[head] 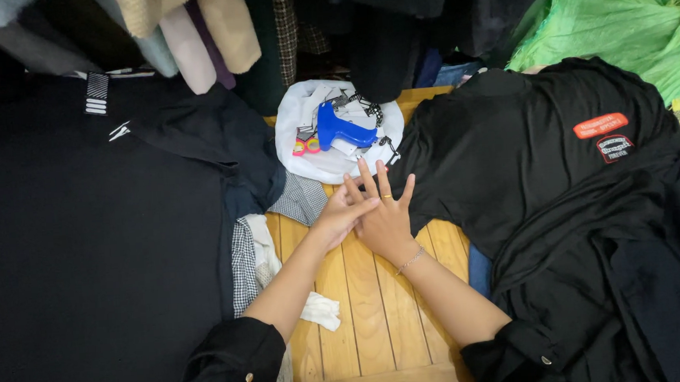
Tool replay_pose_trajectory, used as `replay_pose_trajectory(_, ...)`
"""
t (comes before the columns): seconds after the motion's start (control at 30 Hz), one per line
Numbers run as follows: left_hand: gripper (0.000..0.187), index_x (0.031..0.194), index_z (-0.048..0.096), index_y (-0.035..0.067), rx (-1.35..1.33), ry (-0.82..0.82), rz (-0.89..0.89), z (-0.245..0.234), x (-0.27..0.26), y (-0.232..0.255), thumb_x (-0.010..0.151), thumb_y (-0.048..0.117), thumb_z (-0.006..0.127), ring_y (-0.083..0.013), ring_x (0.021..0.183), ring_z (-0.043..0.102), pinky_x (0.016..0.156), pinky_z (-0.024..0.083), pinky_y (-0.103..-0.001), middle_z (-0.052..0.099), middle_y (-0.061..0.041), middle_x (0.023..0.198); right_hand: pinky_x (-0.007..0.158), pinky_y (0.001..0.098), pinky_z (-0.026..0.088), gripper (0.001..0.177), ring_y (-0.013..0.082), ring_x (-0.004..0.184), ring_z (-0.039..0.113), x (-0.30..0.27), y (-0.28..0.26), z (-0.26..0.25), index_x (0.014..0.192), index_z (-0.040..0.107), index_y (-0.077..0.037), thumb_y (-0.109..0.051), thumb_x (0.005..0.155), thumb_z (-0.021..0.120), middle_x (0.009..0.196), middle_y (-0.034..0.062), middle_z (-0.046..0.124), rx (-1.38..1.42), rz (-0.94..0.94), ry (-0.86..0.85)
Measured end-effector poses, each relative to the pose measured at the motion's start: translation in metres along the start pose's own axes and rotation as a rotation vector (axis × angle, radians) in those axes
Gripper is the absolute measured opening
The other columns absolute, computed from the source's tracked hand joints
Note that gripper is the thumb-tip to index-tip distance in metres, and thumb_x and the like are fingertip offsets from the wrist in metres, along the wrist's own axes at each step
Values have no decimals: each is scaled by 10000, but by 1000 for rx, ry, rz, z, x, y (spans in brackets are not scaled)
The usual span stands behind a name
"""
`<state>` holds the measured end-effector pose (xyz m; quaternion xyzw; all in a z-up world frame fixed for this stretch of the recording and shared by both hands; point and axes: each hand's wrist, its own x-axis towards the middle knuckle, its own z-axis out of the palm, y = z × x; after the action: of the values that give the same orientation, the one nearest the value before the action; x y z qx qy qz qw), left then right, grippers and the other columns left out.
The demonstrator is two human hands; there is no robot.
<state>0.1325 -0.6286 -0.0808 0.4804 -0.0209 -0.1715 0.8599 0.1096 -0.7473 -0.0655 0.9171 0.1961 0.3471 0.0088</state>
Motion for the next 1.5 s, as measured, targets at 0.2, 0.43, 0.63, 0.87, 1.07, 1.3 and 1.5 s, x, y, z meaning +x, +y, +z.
replay_pose_trajectory(0.2, 792, 1572, 310, 53, -65, -64, 14, -13, 8, -7, 904, 8, 734, -338, 1123, 674, 947, 595, -434, 630, -192, 1202, 1130, 756, -59, 616, 305, 1576, 103, -2, 2, 7, 1499, 498, -308, -305, 885, 549, 1711, 30, 202, 4, -8, 16)
replay_pose_trajectory(0.43, 781, 1577, 317, 64, -91, -72, 36, -16, 10, -13, 910, 2, 718, -323, 1117, 675, 943, 596, -430, 640, -195, 1206, 1126, 766, -37, 610, 316, 1575, 108, -2, 2, 7, 1495, 499, -307, -279, 888, 545, 1709, 38, 207, 8, -12, 25)
replay_pose_trajectory(0.63, 817, 1562, 333, 74, -68, -56, 52, -16, 10, -14, 883, 21, 783, -299, 1088, 694, 914, 612, -421, 644, -165, 1187, 1129, 758, -38, 608, 283, 1577, 114, -1, -1, 5, 1487, 529, -298, -260, 880, 547, 1704, 17, 231, 14, -8, 27)
replay_pose_trajectory(0.87, 762, 1593, 288, 71, -88, -95, 38, -16, 7, -11, 951, 15, 696, -351, 1183, 642, 989, 569, -451, 623, -230, 1266, 1133, 762, -22, 621, 304, 1575, 113, -1, -1, 5, 1480, 531, -303, -224, 864, 534, 1711, 19, 209, -35, -12, 37)
replay_pose_trajectory(1.07, 739, 1589, 292, 73, -78, -102, 16, -18, 10, -13, 964, 17, 682, -372, 1187, 646, 994, 570, -458, 627, -259, 1279, 1129, 764, -18, 623, 309, 1575, 116, -1, -1, 6, 1483, 533, -298, -213, 866, 530, 1714, 20, 201, -34, -9, 39)
replay_pose_trajectory(1.3, 766, 1589, 269, 53, -150, -132, 30, -24, 12, -17, 951, 39, 693, -365, 1198, 637, 1007, 562, -453, 608, -262, 1285, 1125, 767, -23, 580, 317, 1574, 118, 0, -2, 4, 1498, 511, -287, -242, 920, 515, 1711, 52, 202, -14, -8, 33)
replay_pose_trajectory(1.5, 779, 1574, 300, 42, -133, -111, 30, -24, 11, -17, 923, 25, 728, -367, 1158, 658, 979, 583, -435, 626, -273, 1256, 1121, 765, -16, 491, 311, 1567, 152, -1, -1, 7, 1461, 553, -292, -337, 972, 534, 1690, 53, 267, -1, -3, 47)
